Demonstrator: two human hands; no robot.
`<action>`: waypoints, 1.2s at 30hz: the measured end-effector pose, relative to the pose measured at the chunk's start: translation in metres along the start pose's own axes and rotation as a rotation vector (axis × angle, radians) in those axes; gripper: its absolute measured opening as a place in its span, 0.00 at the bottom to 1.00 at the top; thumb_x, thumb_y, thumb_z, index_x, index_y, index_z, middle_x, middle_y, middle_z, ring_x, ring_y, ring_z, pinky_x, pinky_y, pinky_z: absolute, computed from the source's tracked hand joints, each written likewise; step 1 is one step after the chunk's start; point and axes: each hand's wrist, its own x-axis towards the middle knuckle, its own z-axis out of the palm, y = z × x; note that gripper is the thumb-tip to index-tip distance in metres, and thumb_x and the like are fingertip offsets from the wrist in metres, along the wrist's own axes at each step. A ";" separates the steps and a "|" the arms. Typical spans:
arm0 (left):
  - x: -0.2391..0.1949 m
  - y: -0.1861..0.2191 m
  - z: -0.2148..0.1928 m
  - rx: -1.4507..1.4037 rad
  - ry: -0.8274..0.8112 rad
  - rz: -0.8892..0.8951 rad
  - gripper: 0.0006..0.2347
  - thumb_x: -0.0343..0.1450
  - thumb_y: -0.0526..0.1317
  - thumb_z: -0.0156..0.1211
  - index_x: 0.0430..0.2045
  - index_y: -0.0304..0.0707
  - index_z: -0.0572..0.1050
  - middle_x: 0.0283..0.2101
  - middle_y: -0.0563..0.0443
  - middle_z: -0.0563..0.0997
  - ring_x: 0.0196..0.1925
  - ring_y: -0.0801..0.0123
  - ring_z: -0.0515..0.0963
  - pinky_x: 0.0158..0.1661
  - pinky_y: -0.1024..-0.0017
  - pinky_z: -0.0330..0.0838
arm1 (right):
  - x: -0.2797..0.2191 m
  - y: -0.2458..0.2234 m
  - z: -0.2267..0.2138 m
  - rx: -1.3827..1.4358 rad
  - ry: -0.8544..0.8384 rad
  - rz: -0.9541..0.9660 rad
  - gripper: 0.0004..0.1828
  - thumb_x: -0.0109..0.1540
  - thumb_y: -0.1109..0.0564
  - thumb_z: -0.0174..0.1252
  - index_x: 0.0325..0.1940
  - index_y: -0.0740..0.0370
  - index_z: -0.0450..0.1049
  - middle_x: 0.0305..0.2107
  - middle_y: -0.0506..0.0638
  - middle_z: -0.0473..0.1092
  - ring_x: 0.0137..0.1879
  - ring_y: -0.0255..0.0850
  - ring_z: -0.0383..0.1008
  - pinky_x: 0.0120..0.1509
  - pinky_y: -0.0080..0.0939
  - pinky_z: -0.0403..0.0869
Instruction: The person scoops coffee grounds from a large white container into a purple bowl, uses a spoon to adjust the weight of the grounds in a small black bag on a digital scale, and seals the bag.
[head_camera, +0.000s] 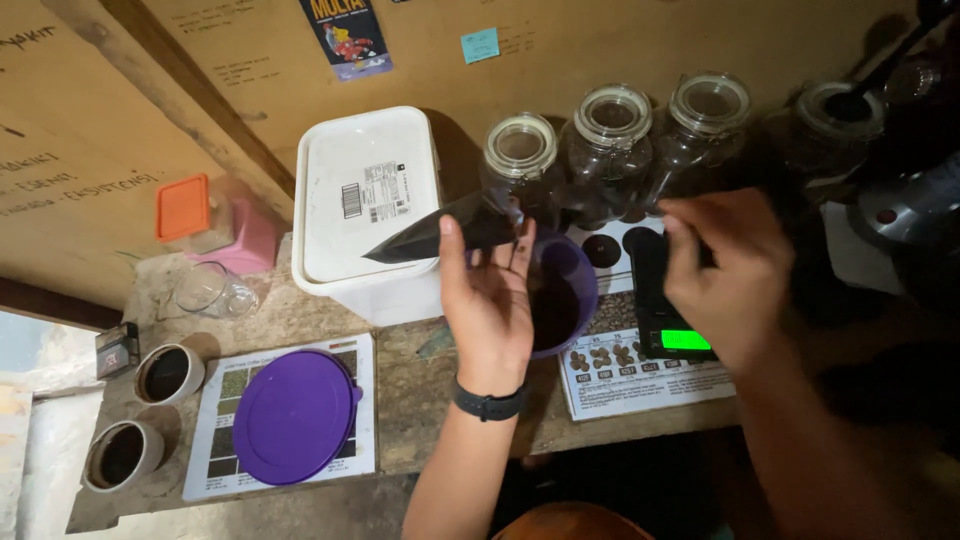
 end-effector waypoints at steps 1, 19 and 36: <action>-0.002 0.003 0.000 0.003 0.001 0.000 0.20 0.68 0.46 0.69 0.48 0.34 0.75 0.53 0.38 0.78 0.57 0.44 0.80 0.65 0.41 0.70 | -0.010 0.002 0.009 0.001 0.000 0.003 0.04 0.67 0.70 0.65 0.44 0.68 0.83 0.33 0.58 0.74 0.40 0.60 0.75 0.47 0.56 0.75; 0.002 -0.018 -0.039 -0.234 -0.016 -0.563 0.33 0.68 0.49 0.72 0.58 0.18 0.64 0.63 0.17 0.68 0.65 0.30 0.71 0.65 0.40 0.67 | -0.029 -0.014 0.036 0.424 -0.148 0.369 0.11 0.66 0.66 0.53 0.47 0.64 0.81 0.41 0.57 0.76 0.51 0.55 0.77 0.57 0.52 0.73; 0.048 -0.016 -0.107 0.508 -0.284 -0.585 0.54 0.66 0.75 0.51 0.70 0.16 0.47 0.68 0.19 0.64 0.72 0.33 0.63 0.68 0.37 0.54 | -0.044 0.001 0.065 0.387 -0.075 0.353 0.03 0.63 0.67 0.64 0.39 0.63 0.82 0.24 0.51 0.78 0.31 0.47 0.79 0.38 0.41 0.75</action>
